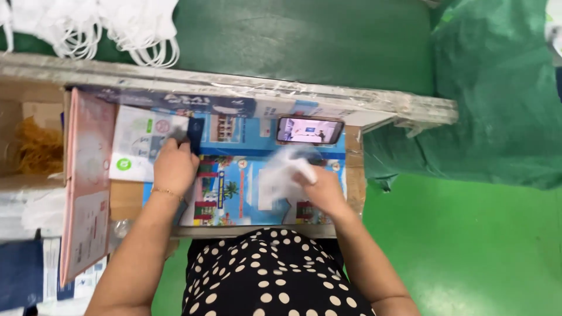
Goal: Packing 3D face masks into individual sleeves and cardboard boxes on a factory assembly line.
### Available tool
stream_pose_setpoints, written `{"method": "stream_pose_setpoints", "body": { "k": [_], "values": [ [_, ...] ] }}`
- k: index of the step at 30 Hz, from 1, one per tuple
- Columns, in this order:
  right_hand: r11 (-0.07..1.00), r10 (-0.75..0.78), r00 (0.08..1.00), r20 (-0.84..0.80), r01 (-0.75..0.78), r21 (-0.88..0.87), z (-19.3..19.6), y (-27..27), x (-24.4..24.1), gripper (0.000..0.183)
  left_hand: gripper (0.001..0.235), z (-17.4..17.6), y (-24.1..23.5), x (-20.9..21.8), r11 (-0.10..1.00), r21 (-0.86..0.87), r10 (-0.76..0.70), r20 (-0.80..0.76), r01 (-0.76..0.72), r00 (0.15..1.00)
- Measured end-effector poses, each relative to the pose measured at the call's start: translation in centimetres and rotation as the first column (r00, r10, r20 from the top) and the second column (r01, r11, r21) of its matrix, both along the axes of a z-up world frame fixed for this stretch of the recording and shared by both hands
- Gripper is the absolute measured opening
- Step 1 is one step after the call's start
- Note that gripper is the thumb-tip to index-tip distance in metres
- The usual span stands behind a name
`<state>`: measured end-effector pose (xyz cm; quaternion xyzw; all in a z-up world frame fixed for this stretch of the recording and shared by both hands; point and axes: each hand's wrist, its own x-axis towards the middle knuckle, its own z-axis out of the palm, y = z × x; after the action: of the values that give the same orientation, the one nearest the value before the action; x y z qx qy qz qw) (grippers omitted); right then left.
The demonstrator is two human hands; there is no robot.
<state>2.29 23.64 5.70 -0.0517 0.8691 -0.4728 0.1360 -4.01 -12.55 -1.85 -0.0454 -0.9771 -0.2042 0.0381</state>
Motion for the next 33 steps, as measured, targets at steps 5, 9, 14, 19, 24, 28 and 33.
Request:
{"method": "stream_pose_setpoints", "body": {
  "k": [5, 9, 14, 19, 24, 28, 33],
  "values": [
    [0.985, 0.058, 0.947, -0.317, -0.002, 0.173, -1.4, -2.4, 1.6, 0.043, 0.041, -1.6, 0.3, -0.1, 0.996, -0.087, 0.027, 0.003, -0.026, 1.0],
    [0.926, 0.257, 0.879, -0.402, -0.105, 0.362, -0.8, -3.5, 1.1, 0.041, 0.023, -2.0, -1.1, -1.2, 0.989, 0.034, 0.144, -0.147, -0.14, 0.979],
    [0.978, 0.194, 0.974, -0.116, -0.183, 0.102, -0.8, -4.9, 1.1, 0.028, 0.027, 3.1, 0.8, 2.1, 0.876, 0.443, 0.239, -0.053, -0.192, 0.97],
    [0.778, 0.026, 0.975, 0.221, 0.12, -0.617, -2.0, -9.1, 1.3, 0.037, 0.024, 6.8, 6.9, 7.2, 0.856, 0.468, -0.068, -0.321, 0.221, 0.945],
    [0.917, -0.156, 0.987, -0.037, 0.131, -0.377, -1.5, -8.7, 0.6, 0.032, 0.02, 6.3, 7.8, 7.6, 0.725, 0.629, -0.068, -0.34, 0.28, 0.938],
    [0.978, -0.202, 0.937, -0.286, 0.207, -0.013, -5.4, -7.3, 0.3, 0.025, 0.011, 6.4, 9.2, 7.7, 0.85, 0.451, -0.071, -0.415, 0.273, 0.907],
    [0.909, -0.046, 0.991, 0.122, 0.092, -0.407, -5.2, -7.2, 1.2, 0.024, 0.016, 6.8, 9.8, 7.8, 0.883, 0.435, -0.078, -0.231, 0.174, 0.97]
  ]
}}
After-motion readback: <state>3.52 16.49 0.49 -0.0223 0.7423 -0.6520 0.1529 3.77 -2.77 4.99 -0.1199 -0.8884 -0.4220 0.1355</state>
